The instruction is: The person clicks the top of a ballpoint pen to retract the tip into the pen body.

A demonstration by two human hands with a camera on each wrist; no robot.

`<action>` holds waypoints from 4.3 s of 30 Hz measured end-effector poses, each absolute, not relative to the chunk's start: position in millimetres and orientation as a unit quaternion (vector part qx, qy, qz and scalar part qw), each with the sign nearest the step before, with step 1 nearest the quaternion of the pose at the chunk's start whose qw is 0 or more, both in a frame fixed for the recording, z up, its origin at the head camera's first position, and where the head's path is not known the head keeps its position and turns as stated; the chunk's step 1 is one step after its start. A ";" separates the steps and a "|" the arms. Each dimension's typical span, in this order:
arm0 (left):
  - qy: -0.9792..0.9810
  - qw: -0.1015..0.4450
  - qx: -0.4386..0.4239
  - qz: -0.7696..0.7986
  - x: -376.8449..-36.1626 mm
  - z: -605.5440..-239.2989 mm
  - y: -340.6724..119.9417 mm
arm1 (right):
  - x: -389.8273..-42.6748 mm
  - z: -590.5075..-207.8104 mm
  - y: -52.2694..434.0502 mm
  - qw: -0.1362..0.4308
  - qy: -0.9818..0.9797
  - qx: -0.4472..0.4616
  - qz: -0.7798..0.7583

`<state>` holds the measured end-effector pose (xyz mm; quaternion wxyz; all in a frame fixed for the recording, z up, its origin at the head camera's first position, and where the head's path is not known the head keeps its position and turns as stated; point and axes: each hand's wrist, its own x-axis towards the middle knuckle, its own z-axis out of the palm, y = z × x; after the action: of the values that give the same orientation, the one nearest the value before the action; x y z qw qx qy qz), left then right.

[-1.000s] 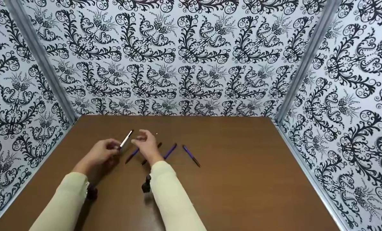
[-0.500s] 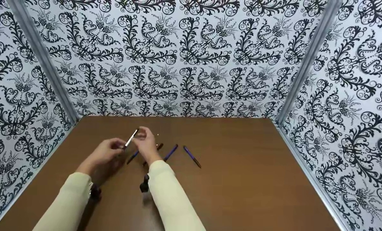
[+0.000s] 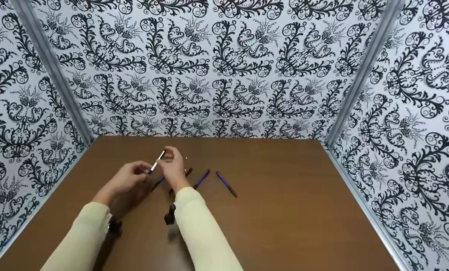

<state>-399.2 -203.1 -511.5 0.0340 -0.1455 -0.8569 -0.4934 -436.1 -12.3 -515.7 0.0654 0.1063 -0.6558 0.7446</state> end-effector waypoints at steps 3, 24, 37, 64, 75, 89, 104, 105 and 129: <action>-0.857 0.030 -0.143 -0.494 -399.2 -511.0 -200.9 | -435.5 -514.9 -12.0 0.067 -0.649 0.102 0.751; -0.841 0.017 -0.146 -0.521 -400.6 -511.1 -195.0 | -428.8 -508.9 -18.1 0.085 -0.615 0.066 0.781; -0.841 0.023 -0.146 -0.521 -400.1 -509.7 -193.2 | -424.9 -507.8 -17.9 0.085 -0.618 0.070 0.779; -0.845 0.039 -0.139 -0.516 -402.9 -511.2 -189.7 | -426.9 -508.3 -19.0 0.097 -0.600 0.067 0.791; -0.841 0.040 -0.135 -0.522 -403.3 -509.7 -186.9 | -428.1 -507.2 -16.6 0.103 -0.607 0.074 0.785; -0.842 0.037 -0.135 -0.521 -402.7 -510.6 -186.0 | -428.0 -508.0 -17.7 0.114 -0.612 0.066 0.780; -0.849 0.038 -0.141 -0.509 -401.0 -506.9 -185.5 | -428.9 -506.7 -15.0 0.111 -0.638 0.065 0.759; -0.848 0.035 -0.138 -0.510 -400.9 -506.9 -184.9 | -428.9 -506.8 -15.0 0.114 -0.638 0.066 0.759; -0.847 0.027 -0.139 -0.513 -400.1 -505.7 -183.7 | -429.2 -509.0 -12.0 0.106 -0.618 0.067 0.776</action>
<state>-400.1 -183.7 -505.7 0.0273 -0.1388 -0.8467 -0.5129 -429.2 -12.0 -509.0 0.1060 0.0673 -0.6178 0.7763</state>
